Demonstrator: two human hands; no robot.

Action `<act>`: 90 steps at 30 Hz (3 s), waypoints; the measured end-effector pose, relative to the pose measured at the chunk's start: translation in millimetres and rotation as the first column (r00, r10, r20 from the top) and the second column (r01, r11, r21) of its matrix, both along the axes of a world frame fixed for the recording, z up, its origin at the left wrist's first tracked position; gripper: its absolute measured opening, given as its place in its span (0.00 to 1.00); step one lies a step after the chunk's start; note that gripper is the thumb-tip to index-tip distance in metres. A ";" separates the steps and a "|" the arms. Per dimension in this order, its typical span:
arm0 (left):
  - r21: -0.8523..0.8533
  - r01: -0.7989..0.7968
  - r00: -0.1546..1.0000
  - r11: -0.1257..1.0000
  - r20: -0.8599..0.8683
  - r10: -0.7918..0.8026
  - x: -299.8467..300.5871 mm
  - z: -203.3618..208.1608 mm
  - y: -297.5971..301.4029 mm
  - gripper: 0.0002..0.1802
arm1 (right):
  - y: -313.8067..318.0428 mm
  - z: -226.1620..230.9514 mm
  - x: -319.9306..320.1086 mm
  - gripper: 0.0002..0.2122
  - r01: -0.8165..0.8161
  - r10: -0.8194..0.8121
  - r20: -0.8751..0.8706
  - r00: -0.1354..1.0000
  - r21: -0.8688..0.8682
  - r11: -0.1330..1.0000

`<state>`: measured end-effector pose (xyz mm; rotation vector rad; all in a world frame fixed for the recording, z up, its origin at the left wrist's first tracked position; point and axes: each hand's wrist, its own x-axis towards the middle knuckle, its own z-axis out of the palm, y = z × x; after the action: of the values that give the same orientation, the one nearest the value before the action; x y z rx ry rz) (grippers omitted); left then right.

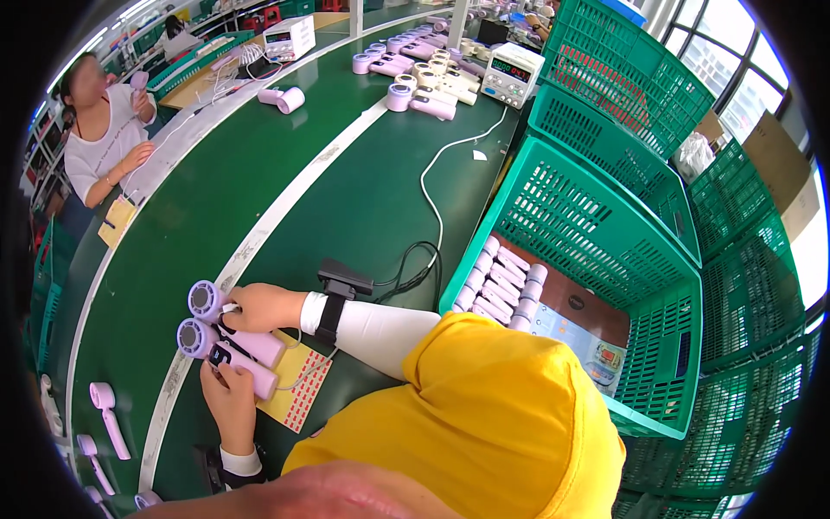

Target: The person tests handheld fans by plugging them into a power cable, cycling through settings, and observing the digital displays. After testing, the person writes on a sticker sheet, peels off a sticker, and applies it to the fan.

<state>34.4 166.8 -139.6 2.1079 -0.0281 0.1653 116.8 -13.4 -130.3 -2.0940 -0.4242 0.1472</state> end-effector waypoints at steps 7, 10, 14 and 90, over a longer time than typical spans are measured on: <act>0.141 -0.029 0.979 0.990 0.203 -0.001 -3.5 13.1 -6.9 0.21 | -0.1 10.4 -3.0 0.22 -0.045 0.047 0.040 0.998 -0.061 0.997; 0.266 -0.049 0.957 0.963 0.289 -0.031 0.2 20.6 4.3 0.17 | -5.6 3.8 0.7 0.20 0.076 -0.076 -0.010 0.997 -0.011 0.997; 0.301 -0.381 0.833 0.874 0.522 0.183 8.6 28.1 68.5 0.10 | -8.1 -8.1 7.9 0.22 0.131 -0.122 -0.105 0.987 0.085 0.988; -0.724 0.224 0.973 0.652 0.133 -0.186 -6.0 17.4 43.6 0.23 | -128.3 82.5 122.0 0.09 0.606 -0.757 -0.151 0.635 0.705 0.368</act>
<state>28.4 210.4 -122.2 1.2621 -0.1985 0.0677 238.8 -141.6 -47.9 -1.3250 0.3146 -0.6641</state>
